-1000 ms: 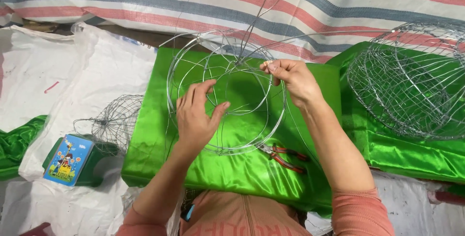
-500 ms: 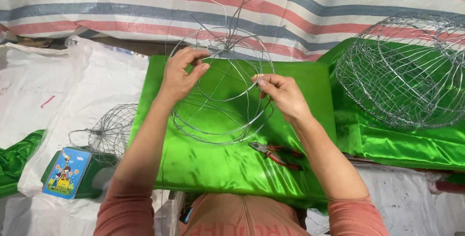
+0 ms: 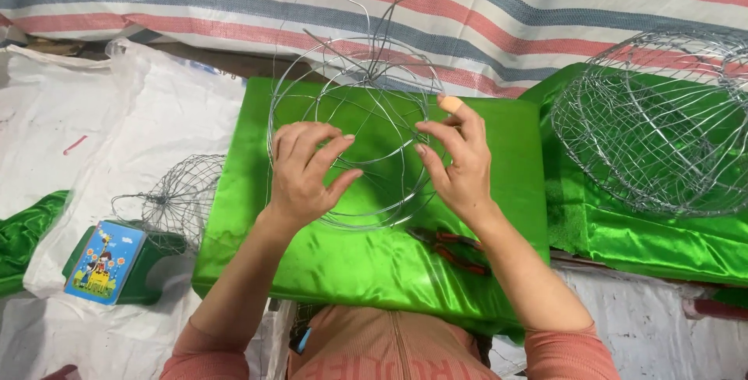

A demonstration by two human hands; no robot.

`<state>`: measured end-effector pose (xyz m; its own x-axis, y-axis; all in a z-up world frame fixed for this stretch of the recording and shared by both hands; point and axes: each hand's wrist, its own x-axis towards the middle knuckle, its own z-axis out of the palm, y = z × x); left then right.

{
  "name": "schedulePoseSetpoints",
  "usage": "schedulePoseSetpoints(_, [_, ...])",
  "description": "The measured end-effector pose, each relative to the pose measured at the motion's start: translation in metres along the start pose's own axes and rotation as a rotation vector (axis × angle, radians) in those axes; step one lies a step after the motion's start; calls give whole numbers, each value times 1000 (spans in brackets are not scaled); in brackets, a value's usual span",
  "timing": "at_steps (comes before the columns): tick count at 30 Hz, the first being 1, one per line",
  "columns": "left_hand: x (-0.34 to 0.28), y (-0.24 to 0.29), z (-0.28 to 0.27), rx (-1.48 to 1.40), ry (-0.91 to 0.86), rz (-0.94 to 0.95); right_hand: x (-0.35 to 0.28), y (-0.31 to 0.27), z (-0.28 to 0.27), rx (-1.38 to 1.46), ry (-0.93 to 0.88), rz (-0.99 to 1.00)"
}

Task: A person assembles a spherical wire frame by twisting metal wires together and using pliers to cut the ends.

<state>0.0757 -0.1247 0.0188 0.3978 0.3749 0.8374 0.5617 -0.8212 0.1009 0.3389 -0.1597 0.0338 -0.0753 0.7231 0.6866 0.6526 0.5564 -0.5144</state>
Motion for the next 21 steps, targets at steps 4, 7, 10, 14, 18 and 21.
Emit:
schedulePoseSetpoints(4, [-1,-8,-11,25,-78,-47,-1,-24,7,-126,79,-255])
schedulePoseSetpoints(7, [-5,-14,-14,37,-139,-59,-4,-36,26,-233,34,-440])
schedulePoseSetpoints(10, [-12,-22,-6,14,-207,-86,5,-47,47,-301,-28,-523])
schedulePoseSetpoints(14, [-19,-37,9,-38,-200,-73,11,-44,59,-543,-25,-542])
schedulePoseSetpoints(18, [-25,-43,24,79,-176,-38,5,-33,61,-586,-119,-519])
schedulePoseSetpoints(21, [-21,-41,29,124,-148,-34,6,-28,59,-572,-145,-523])
